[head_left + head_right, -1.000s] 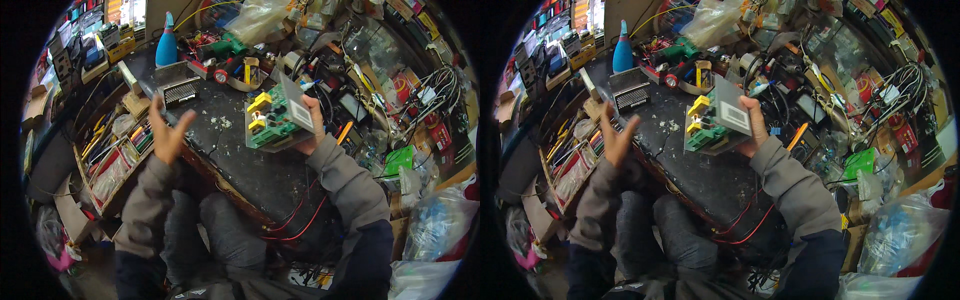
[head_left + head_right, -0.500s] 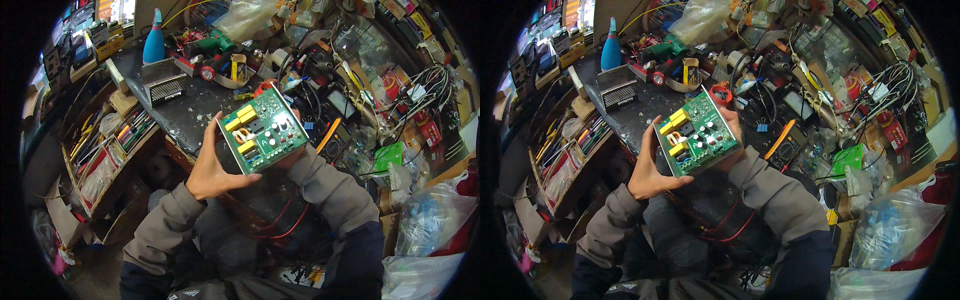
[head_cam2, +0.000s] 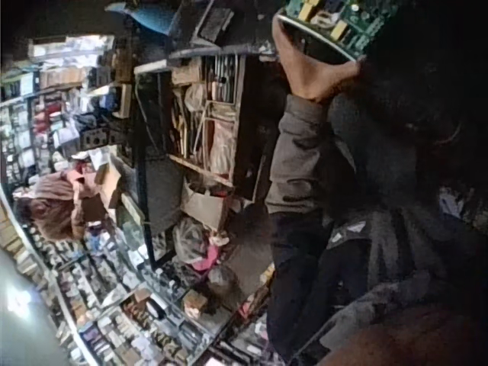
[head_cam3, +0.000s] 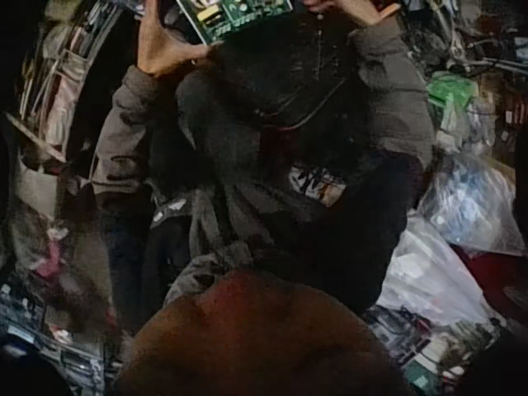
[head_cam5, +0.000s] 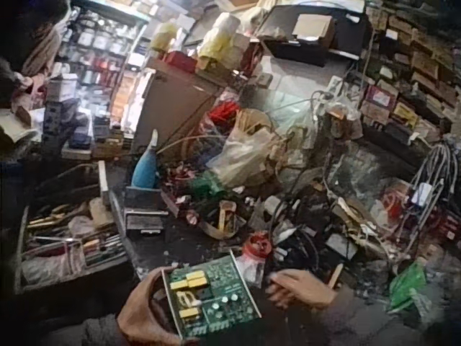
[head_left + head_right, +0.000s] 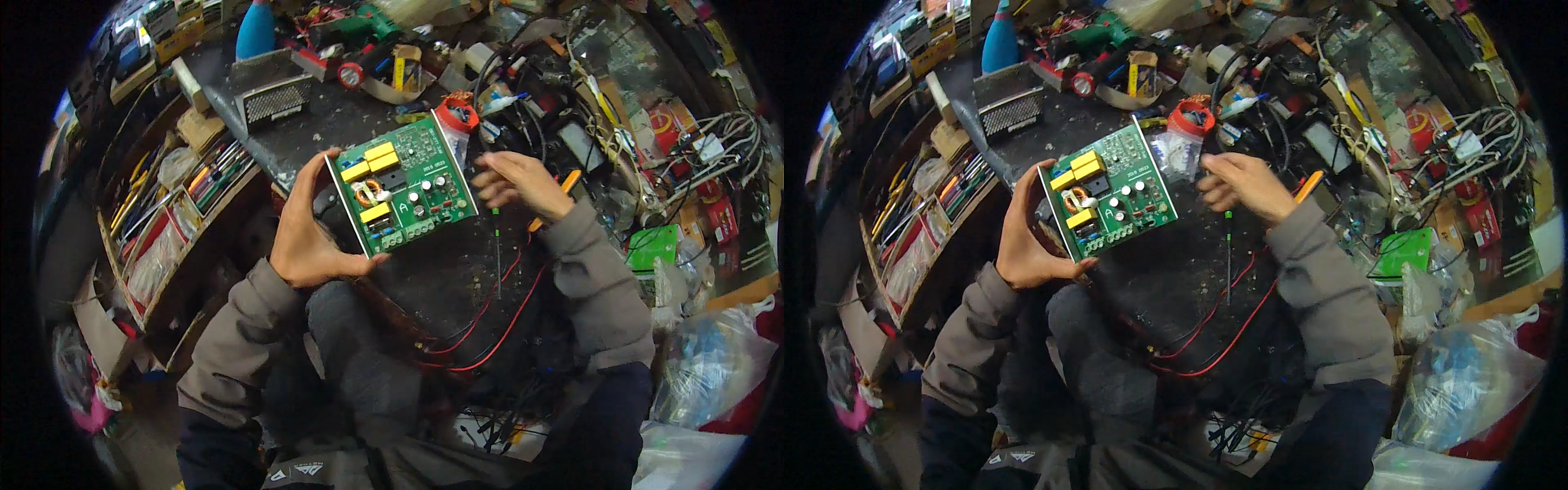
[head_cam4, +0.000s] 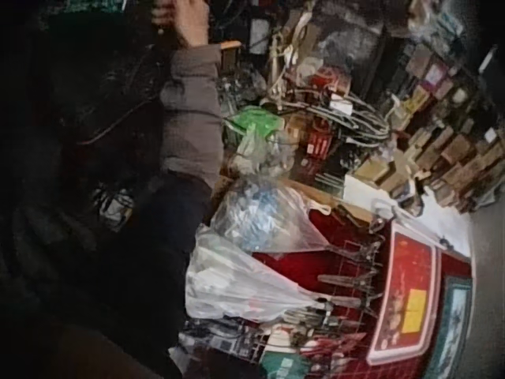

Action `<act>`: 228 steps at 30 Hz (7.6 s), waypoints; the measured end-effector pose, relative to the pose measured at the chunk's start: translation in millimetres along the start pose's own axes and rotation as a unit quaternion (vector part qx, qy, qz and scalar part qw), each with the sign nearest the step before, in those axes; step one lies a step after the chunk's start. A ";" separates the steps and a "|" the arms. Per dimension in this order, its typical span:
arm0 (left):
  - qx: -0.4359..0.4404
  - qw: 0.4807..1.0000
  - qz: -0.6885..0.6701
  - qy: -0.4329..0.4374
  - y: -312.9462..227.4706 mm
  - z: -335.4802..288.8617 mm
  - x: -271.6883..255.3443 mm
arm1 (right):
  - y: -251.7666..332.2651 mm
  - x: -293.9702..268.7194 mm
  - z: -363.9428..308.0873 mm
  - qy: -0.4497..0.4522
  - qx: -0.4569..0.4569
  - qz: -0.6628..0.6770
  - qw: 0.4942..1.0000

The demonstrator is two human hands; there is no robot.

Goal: The person unscrews and opens a metal power supply enclosure, removes the circuit board, and solders a wire to the board using a soldering iron and solder. The person works at a cluttered bench with tools and components visible.

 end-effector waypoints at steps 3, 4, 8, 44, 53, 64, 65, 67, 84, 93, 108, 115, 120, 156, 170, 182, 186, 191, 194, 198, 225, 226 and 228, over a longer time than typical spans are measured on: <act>-0.012 0.999 0.030 0.006 10.5 -6.9 -5.6 | -30.5 -25.4 -6.1 -0.037 0.030 -0.178 0.983; -0.010 0.999 0.045 0.009 13.3 -8.5 -5.7 | -40.3 -31.2 -9.9 -0.046 0.042 -0.229 0.972; -0.015 0.998 0.054 0.011 21.3 -12.2 -4.1 | -59.1 -26.6 -11.1 -0.098 -0.017 -0.374 0.922; -0.042 0.999 -0.016 0.028 36.2 -25.8 -7.6 | -73.8 1.6 -9.1 -0.118 -0.101 -0.357 0.921; -0.029 0.999 -0.021 0.004 35.0 -24.5 -7.5 | -74.1 2.7 -9.5 -0.116 -0.093 -0.350 0.925; -0.021 1.000 -0.022 0.003 35.4 -24.6 -6.9 | -72.2 3.6 -10.9 -0.116 -0.090 -0.356 0.923; -0.026 1.000 -0.007 0.015 35.5 -25.1 -7.3 | -72.3 3.5 -11.0 -0.117 -0.092 -0.357 0.922; -0.031 0.999 0.013 0.026 35.8 -25.9 -8.0 | -72.8 3.3 -10.9 -0.116 -0.096 -0.356 0.922; -0.054 0.998 0.015 0.035 39.5 -26.7 -8.3 | -74.5 3.1 -9.7 -0.115 -0.083 -0.351 0.926; -0.060 0.998 0.005 0.025 39.6 -24.5 -7.8 | -46.8 0.3 -16.9 -0.091 -0.066 -0.447 0.887; -0.056 0.998 -0.003 -0.007 31.9 -19.4 -8.2 | 78.2 -5.4 -60.8 -0.068 -0.131 -0.437 0.887; -0.075 0.997 -0.011 -0.003 30.1 -16.4 -8.5 | 148.7 -26.1 -23.0 -0.110 -0.244 -0.292 0.918; -0.037 0.999 0.015 0.024 28.6 -7.4 -14.7 | 209.9 7.5 24.3 -0.193 -0.370 -0.194 0.888; -0.154 0.965 -0.036 0.208 31.6 41.2 -26.1 | -14.0 -204.9 124.7 -0.301 -0.134 0.255 0.909; -0.095 0.949 0.056 0.294 28.8 59.1 -13.8 | -48.8 -326.4 130.5 -0.118 -0.227 0.505 0.824; -0.386 0.915 0.068 0.094 100.1 -105.7 -127.8 | 6.6 -201.6 -54.0 -0.193 -0.248 0.438 0.842; -0.267 0.945 0.186 0.038 209.3 -138.0 -89.4 | 26.7 -121.0 -78.2 -0.073 -0.288 0.340 0.893; -0.441 0.888 -0.108 0.079 282.4 -145.8 -27.3 | 31.6 -65.1 -82.2 -0.084 -0.258 0.300 0.914; -0.433 0.889 0.062 0.136 262.6 -153.5 -53.6 | 25.1 -45.7 -91.1 -0.073 -0.237 0.327 0.912; -0.367 0.920 0.051 0.127 183.4 -162.5 -124.4 | 9.2 -32.9 -97.9 -0.081 -0.227 0.349 0.906; -0.007 0.965 -0.260 -0.023 -227.1 -161.3 -205.5 | 1.9 -64.1 -80.7 -0.096 -0.289 0.388 0.870; 0.033 0.980 -0.181 -0.081 -227.3 -163.3 -225.8 | 1.9 -65.8 -81.8 -0.122 -0.269 0.386 0.874; 0.032 0.966 -0.218 -0.134 -219.6 -156.9 -263.3 | 10.7 -64.1 -86.3 -0.073 -0.308 0.386 0.866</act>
Point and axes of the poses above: each hand's wrist, its own z-axis towards the middle knuckle, its own x-axis out of the palm, y = z × x, the point moved 4 cm from there along z, towards the middle knuckle, and after that the axes turned 1 degree about z, right-handed, at the moved point
